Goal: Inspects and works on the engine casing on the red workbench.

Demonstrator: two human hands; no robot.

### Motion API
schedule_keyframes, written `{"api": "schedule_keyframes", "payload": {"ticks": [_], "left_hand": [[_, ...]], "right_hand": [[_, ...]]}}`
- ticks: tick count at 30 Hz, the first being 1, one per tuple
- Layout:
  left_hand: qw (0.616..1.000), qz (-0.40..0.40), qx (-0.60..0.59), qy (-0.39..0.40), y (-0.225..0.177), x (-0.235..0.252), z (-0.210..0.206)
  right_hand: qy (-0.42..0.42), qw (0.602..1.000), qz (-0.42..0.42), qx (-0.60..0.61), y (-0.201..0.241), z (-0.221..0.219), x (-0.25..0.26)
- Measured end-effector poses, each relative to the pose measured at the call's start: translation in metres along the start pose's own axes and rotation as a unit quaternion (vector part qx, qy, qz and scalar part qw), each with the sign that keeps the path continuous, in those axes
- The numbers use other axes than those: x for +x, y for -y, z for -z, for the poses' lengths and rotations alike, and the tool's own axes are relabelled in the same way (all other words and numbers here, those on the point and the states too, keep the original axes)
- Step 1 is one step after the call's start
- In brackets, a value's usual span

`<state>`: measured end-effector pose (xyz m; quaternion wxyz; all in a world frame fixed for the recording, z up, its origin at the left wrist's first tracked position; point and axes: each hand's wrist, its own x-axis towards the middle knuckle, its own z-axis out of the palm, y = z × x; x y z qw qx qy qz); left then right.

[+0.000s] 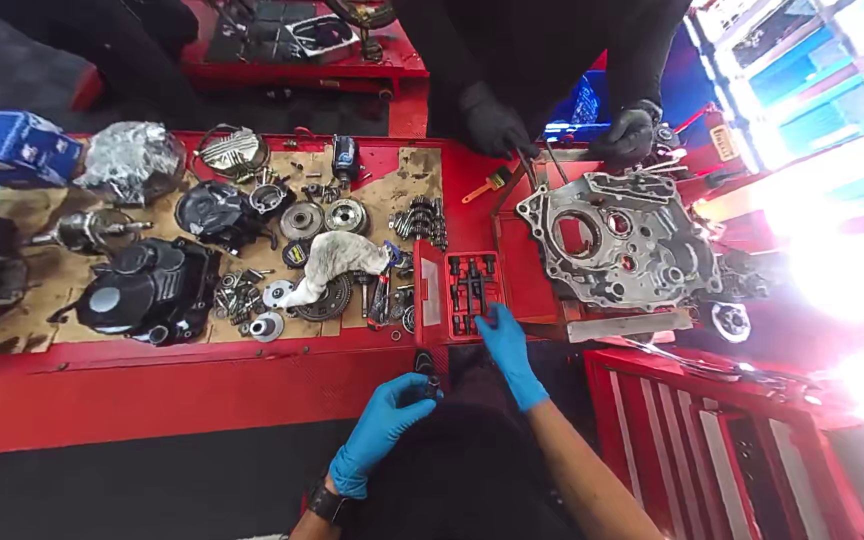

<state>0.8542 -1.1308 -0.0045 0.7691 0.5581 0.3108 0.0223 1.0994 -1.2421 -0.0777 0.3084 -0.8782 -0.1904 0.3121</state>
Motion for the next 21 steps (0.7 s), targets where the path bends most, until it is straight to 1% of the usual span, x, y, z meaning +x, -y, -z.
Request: {"api": "schedule_keyframes", "payload": {"ticks": [2, 4, 8, 11, 15, 18, 20, 21], "left_hand": [[1.000, -0.009, 0.002, -0.026, -0.004, -0.008, 0.008], [0.998, -0.016, 0.008, -0.054, -0.010, -0.016, 0.013], [0.994, -0.016, -0.004, -0.110, -0.014, -0.029, 0.019], [0.992, -0.028, -0.019, -0.124, -0.014, -0.030, 0.023], [0.990, -0.043, -0.053, -0.125, -0.017, -0.030, 0.026], [0.989, -0.046, -0.069, -0.124, -0.018, -0.028, 0.030], [0.989, -0.048, -0.077, -0.118, -0.017, -0.025, 0.031], [0.989, -0.048, -0.082, -0.115, -0.016, -0.025, 0.031]], "right_hand": [[-0.076, 0.994, 0.001, -0.075, -0.005, -0.029, 0.041], [-0.113, 0.984, -0.012, -0.139, 0.000, -0.048, 0.068], [-0.114, 0.974, -0.037, -0.194, 0.014, -0.061, 0.084], [-0.093, 0.973, -0.046, -0.205, 0.019, -0.062, 0.089], [-0.065, 0.982, -0.057, -0.167, 0.019, -0.056, 0.091], [-0.092, 0.988, -0.052, -0.112, 0.014, -0.049, 0.090], [-0.113, 0.992, -0.046, -0.043, 0.011, -0.040, 0.087], [-0.112, 0.993, -0.046, 0.015, 0.010, -0.034, 0.084]]}}
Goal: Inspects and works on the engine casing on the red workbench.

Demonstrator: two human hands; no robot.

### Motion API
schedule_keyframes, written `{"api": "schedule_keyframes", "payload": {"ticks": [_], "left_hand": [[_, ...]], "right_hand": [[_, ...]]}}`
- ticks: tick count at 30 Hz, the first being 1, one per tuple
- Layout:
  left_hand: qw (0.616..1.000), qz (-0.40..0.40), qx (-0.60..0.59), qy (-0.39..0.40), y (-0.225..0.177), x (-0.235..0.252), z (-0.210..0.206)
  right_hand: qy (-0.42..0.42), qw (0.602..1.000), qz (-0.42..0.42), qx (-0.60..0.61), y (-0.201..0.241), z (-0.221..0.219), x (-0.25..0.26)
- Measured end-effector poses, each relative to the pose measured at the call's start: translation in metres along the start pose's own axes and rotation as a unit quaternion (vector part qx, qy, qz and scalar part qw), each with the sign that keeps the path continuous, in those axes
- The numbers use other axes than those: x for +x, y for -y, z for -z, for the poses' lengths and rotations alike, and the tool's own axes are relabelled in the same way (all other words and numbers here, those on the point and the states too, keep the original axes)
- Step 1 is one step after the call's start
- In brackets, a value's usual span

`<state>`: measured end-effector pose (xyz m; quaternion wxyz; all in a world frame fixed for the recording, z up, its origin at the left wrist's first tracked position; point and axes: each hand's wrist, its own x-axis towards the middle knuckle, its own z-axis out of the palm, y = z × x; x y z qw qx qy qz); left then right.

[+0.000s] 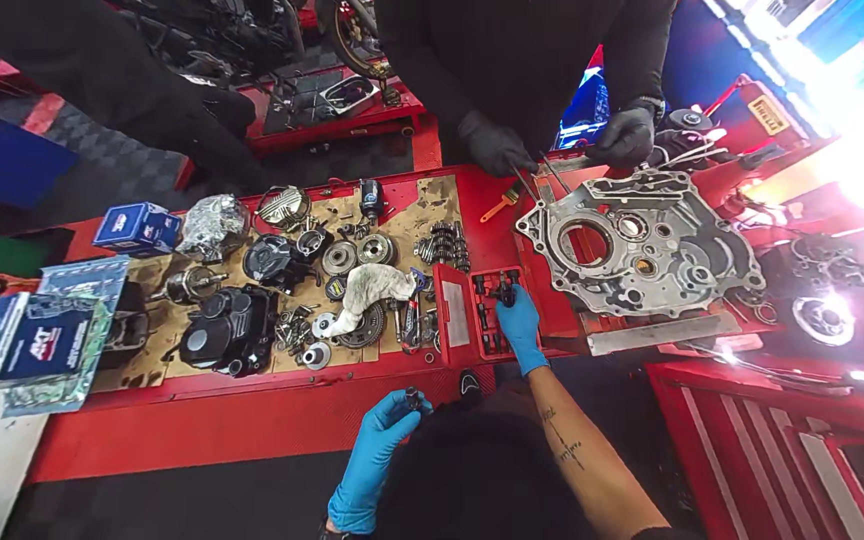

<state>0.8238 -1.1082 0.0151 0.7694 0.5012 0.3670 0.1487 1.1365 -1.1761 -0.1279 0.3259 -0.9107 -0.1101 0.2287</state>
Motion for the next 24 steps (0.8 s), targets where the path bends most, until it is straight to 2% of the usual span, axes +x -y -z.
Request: {"api": "schedule_keyframes", "payload": {"ticks": [2, 3, 6, 8, 11, 15, 20, 24], "left_hand": [[1.000, 0.006, -0.007, 0.004, 0.001, 0.001, -0.001], [1.000, 0.009, -0.010, 0.003, 0.002, 0.001, -0.002], [1.000, 0.008, -0.008, 0.007, 0.002, 0.004, -0.001], [1.000, 0.013, -0.004, 0.000, -0.001, 0.006, -0.004], [1.000, 0.021, 0.013, -0.001, -0.007, 0.009, -0.010], [1.000, 0.002, 0.012, -0.008, -0.017, 0.008, -0.009], [1.000, -0.013, 0.000, -0.016, -0.023, 0.009, -0.022], [1.000, -0.028, -0.001, -0.001, -0.019, 0.019, -0.052]], "right_hand": [[0.040, 0.987, -0.015, 0.158, -0.002, 0.014, -0.005], [0.073, 0.964, -0.016, 0.254, -0.004, 0.019, -0.010], [0.215, 0.839, 0.004, 0.500, -0.006, 0.030, -0.038], [0.282, 0.774, 0.012, 0.567, 0.002, 0.037, -0.059], [0.336, 0.735, 0.023, 0.589, 0.011, 0.051, -0.082], [0.371, 0.720, 0.001, 0.586, 0.033, 0.063, -0.107], [0.320, 0.791, -0.031, 0.521, 0.060, 0.104, -0.150], [0.299, 0.816, 0.005, 0.495, 0.067, 0.164, -0.170]]}}
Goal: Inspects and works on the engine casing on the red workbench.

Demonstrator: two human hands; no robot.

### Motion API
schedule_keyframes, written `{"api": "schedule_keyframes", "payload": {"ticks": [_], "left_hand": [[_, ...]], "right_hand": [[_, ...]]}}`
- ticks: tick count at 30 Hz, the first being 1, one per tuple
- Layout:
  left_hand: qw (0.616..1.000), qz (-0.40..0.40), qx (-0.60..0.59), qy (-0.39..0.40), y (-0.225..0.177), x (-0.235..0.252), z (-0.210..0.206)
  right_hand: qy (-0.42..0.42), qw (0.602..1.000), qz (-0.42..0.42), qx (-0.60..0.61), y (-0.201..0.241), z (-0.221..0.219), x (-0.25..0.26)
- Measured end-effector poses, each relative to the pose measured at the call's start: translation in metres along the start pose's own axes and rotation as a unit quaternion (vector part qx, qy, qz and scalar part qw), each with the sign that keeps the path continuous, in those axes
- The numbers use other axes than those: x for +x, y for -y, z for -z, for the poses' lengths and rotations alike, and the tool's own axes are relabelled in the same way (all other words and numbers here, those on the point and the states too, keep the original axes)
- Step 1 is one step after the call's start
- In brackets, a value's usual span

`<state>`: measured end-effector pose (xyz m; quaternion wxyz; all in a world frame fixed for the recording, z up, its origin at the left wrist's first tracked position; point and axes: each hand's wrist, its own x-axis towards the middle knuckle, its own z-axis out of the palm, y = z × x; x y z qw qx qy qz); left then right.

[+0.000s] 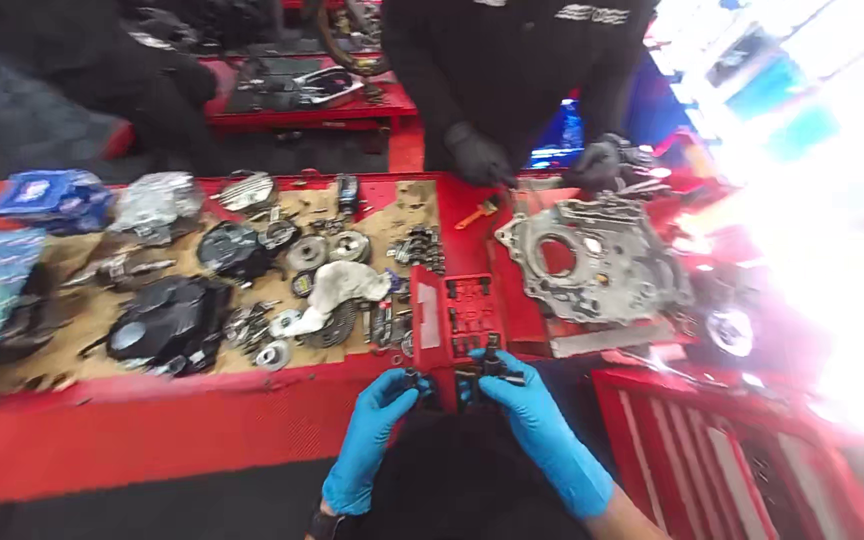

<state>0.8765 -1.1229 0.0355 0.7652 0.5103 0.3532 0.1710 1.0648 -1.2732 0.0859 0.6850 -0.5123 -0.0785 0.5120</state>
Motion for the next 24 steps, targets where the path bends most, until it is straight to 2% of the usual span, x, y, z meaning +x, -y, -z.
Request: {"api": "schedule_keyframes", "payload": {"ticks": [2, 5, 9, 12, 18, 21, 24], "left_hand": [[1.000, -0.001, -0.013, 0.025, 0.003, 0.008, -0.015], [0.998, 0.005, -0.017, 0.060, 0.005, 0.015, -0.040], [0.996, -0.023, -0.008, 0.089, -0.018, 0.023, -0.080], [0.995, -0.061, 0.007, 0.077, -0.043, 0.036, -0.121], [0.981, -0.164, 0.087, 0.050, -0.100, 0.091, -0.236], [0.986, -0.141, 0.074, 0.041, -0.110, 0.122, -0.287], [0.991, -0.115, 0.005, 0.073, -0.108, 0.138, -0.320]], "right_hand": [[-0.018, 1.000, 0.021, -0.009, 0.023, 0.015, -0.020], [-0.115, 0.990, 0.062, -0.058, 0.060, 0.056, -0.057], [-0.256, 0.937, 0.164, -0.174, 0.120, 0.143, -0.094], [-0.302, 0.915, 0.194, -0.184, 0.160, 0.217, -0.096], [-0.285, 0.928, 0.200, -0.131, 0.211, 0.318, -0.058], [-0.239, 0.952, 0.173, -0.085, 0.227, 0.349, -0.031], [-0.167, 0.971, 0.169, -0.002, 0.257, 0.347, 0.004]]}}
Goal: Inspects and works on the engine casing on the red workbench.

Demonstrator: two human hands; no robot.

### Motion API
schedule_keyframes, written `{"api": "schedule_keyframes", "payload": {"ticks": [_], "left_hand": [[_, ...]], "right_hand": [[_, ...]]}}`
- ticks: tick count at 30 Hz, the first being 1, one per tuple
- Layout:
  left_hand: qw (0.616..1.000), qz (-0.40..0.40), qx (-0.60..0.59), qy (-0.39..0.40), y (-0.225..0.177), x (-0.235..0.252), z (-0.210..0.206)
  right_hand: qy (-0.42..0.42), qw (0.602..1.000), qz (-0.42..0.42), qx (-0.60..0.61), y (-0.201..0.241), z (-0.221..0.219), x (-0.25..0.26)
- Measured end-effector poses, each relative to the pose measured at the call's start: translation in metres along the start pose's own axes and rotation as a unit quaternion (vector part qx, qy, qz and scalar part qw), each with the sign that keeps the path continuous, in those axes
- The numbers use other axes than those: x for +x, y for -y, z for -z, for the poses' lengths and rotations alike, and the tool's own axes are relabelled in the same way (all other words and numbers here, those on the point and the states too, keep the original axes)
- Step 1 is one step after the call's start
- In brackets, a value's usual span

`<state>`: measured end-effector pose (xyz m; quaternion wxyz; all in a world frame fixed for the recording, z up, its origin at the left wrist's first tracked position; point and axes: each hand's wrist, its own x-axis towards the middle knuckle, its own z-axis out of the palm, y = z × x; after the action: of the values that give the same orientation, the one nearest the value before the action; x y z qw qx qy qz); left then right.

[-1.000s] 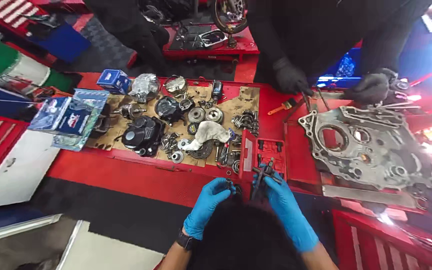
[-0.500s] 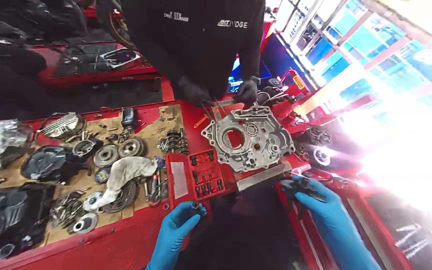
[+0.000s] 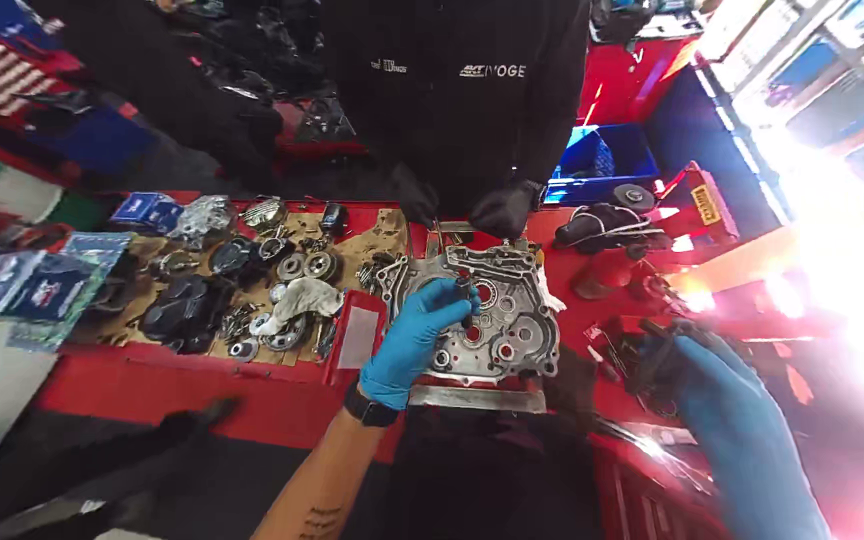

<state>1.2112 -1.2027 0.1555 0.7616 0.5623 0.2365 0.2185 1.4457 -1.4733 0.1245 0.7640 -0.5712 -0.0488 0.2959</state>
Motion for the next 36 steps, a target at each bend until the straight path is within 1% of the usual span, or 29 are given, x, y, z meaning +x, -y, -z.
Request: {"api": "schedule_keyframes", "payload": {"ticks": [2, 6, 9, 13, 18, 23, 31, 36], "left_hand": [[0.999, 0.018, 0.027, 0.013, 0.003, -0.002, -0.020], [0.992, 0.031, 0.120, 0.022, 0.005, -0.007, -0.056], [0.993, 0.002, 0.117, 0.006, 0.004, -0.006, -0.071], [0.995, -0.048, 0.080, -0.024, -0.005, -0.008, -0.080], [0.994, -0.092, 0.038, -0.040, -0.007, -0.014, -0.080], [0.989, -0.133, 0.024, -0.062, -0.006, -0.023, -0.077], [0.986, -0.119, 0.006, -0.119, 0.000, -0.035, -0.080], [0.979, -0.109, -0.045, -0.168, 0.005, -0.041, -0.083]], "right_hand": [[0.064, 0.997, 0.005, 0.035, 0.019, -0.028, 0.016], [0.203, 0.975, 0.047, 0.077, 0.062, -0.108, 0.027], [0.278, 0.956, 0.061, 0.069, 0.082, -0.151, 0.025], [0.338, 0.937, 0.029, 0.080, 0.085, -0.179, 0.027], [0.357, 0.931, -0.006, 0.078, 0.074, -0.187, 0.027], [0.369, 0.927, -0.023, 0.057, 0.059, -0.193, 0.023], [0.336, 0.941, 0.028, -0.028, 0.049, -0.201, 0.018], [0.333, 0.941, 0.013, -0.054, 0.039, -0.205, 0.017]]}}
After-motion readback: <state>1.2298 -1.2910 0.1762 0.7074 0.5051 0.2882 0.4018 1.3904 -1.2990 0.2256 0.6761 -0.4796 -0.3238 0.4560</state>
